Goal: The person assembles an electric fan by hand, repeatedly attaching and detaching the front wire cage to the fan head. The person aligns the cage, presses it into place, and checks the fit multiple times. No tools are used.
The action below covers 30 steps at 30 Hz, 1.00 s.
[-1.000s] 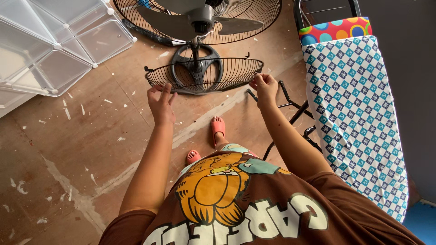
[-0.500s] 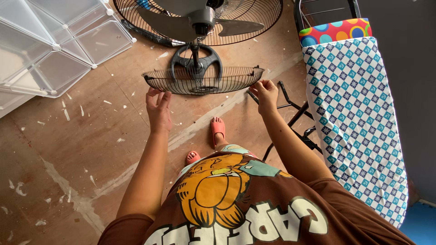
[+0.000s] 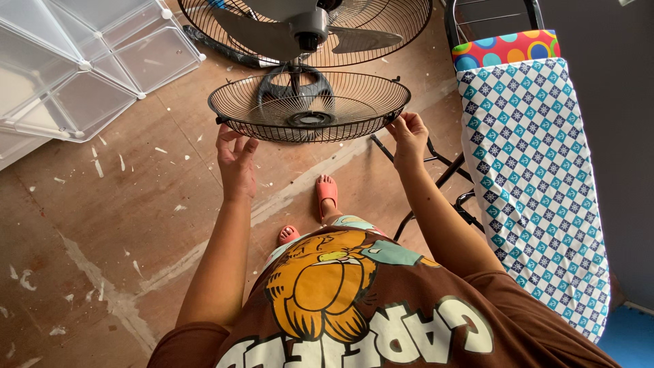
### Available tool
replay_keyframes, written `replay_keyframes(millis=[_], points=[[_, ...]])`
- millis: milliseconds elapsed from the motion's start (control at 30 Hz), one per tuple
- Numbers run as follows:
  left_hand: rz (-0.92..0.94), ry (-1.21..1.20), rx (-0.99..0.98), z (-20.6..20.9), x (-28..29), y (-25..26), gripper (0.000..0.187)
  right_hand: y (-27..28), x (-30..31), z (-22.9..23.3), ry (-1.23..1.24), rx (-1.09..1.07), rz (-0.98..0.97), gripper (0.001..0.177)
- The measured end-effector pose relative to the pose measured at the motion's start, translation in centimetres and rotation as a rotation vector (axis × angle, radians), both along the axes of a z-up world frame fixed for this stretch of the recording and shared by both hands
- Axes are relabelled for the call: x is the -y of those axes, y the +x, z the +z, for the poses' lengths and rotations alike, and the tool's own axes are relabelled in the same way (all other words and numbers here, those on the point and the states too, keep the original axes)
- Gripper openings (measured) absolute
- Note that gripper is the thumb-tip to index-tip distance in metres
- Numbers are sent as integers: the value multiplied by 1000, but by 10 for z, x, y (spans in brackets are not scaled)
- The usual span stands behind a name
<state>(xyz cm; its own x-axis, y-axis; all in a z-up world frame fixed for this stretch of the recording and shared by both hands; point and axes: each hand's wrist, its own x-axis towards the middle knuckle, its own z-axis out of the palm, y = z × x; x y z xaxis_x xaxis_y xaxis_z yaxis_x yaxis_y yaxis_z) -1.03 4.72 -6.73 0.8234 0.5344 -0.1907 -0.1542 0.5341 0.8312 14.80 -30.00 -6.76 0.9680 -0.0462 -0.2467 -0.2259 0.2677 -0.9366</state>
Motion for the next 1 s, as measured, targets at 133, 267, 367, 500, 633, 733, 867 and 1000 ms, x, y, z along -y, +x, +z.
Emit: replay_keyframes(millis=[133, 267, 367, 500, 633, 733, 867, 1000], points=[[-2, 18, 31, 6, -1, 6, 43, 5, -1, 6, 15, 26, -11, 7], [2, 18, 39, 14, -1, 10, 44, 7, -1, 14, 23, 54, -14, 6], [2, 38, -26, 21, 0, 8, 41, 6, -2, 20, 17, 60, -16, 6], [11, 28, -44, 31, 1, 5, 42, 2, -3, 29, 1, 65, -20, 7], [9, 38, -18, 38, 2, 3, 41, -3, -2, 39, -1, 96, -22, 8], [6, 55, 2, 44, 5, 1, 40, -6, -1, 46, -6, 103, -24, 7], [3, 82, 1, 51, 8, -3, 42, -11, 0, 53, -15, 112, -24, 7], [-1, 98, 33, 56, 9, -4, 43, -14, 0, 57, -13, 108, -28, 8]])
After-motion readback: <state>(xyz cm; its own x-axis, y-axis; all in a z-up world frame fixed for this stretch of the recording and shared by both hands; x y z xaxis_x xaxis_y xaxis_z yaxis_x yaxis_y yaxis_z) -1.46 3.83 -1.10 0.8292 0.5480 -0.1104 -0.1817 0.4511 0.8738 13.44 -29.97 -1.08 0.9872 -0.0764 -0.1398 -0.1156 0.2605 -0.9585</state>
